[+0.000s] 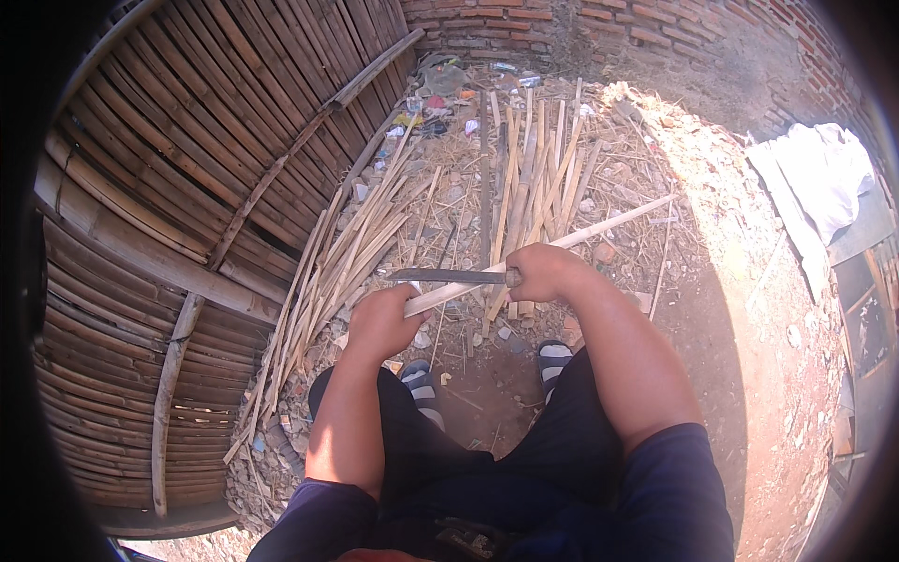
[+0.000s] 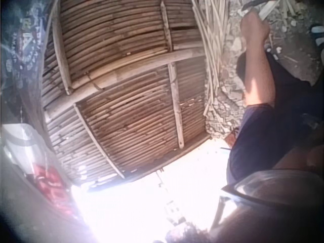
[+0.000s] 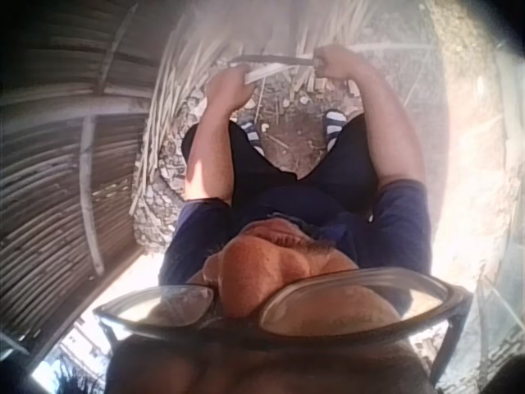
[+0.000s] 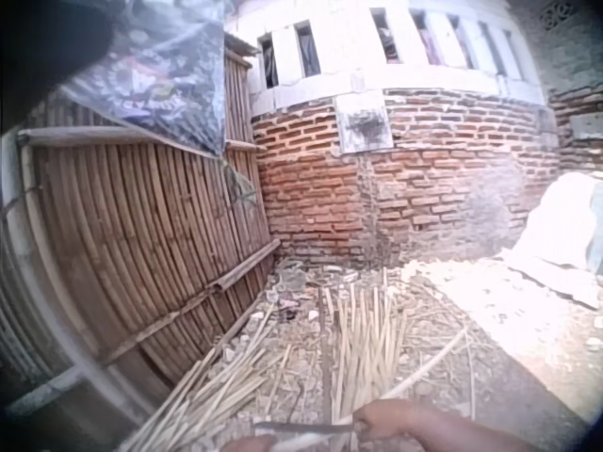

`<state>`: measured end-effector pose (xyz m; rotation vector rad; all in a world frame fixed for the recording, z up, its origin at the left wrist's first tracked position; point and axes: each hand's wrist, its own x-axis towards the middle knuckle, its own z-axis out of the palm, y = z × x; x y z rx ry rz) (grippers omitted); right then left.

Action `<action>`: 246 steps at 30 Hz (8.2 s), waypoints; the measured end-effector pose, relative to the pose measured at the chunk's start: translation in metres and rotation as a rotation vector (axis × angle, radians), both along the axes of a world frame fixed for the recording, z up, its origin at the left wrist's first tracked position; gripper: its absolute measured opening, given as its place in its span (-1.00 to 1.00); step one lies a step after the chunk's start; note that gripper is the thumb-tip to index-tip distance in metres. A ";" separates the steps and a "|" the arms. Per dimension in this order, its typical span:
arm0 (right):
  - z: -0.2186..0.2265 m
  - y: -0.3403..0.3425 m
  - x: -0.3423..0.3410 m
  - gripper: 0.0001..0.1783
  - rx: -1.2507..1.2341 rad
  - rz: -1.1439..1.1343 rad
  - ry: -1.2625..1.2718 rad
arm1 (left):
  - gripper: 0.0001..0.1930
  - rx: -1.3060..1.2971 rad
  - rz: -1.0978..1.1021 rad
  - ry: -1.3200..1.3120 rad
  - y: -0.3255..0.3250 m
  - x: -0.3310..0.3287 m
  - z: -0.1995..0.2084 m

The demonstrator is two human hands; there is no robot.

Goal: The person is shaving a long bamboo stick using a knife, removing thin layers while sitting on the ground.

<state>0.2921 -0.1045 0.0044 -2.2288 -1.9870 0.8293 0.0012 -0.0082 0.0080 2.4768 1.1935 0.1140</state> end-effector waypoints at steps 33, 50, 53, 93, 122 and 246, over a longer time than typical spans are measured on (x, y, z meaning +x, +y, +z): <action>-0.001 -0.005 0.008 -0.45 0.173 -0.006 -0.026 | -0.67 0.038 0.012 -0.114 0.001 -0.003 -0.003; 0.027 -0.011 -0.009 -0.46 0.107 -0.014 -0.078 | -0.67 0.038 0.080 -0.096 0.000 0.000 0.002; 0.033 -0.008 0.004 -0.45 0.051 -0.099 -0.036 | -0.68 0.051 0.070 -0.133 0.001 -0.003 0.000; 0.011 -0.023 0.043 -0.51 0.372 -0.297 0.005 | -0.71 0.054 0.074 -0.230 -0.001 0.003 0.004; 0.028 -0.015 0.021 -0.46 0.205 -0.196 0.107 | -0.71 0.099 0.059 -0.245 0.001 0.000 -0.001; -0.004 -0.004 0.015 -0.41 0.145 -0.077 -0.004 | -0.67 0.045 0.009 -0.098 0.000 0.000 0.002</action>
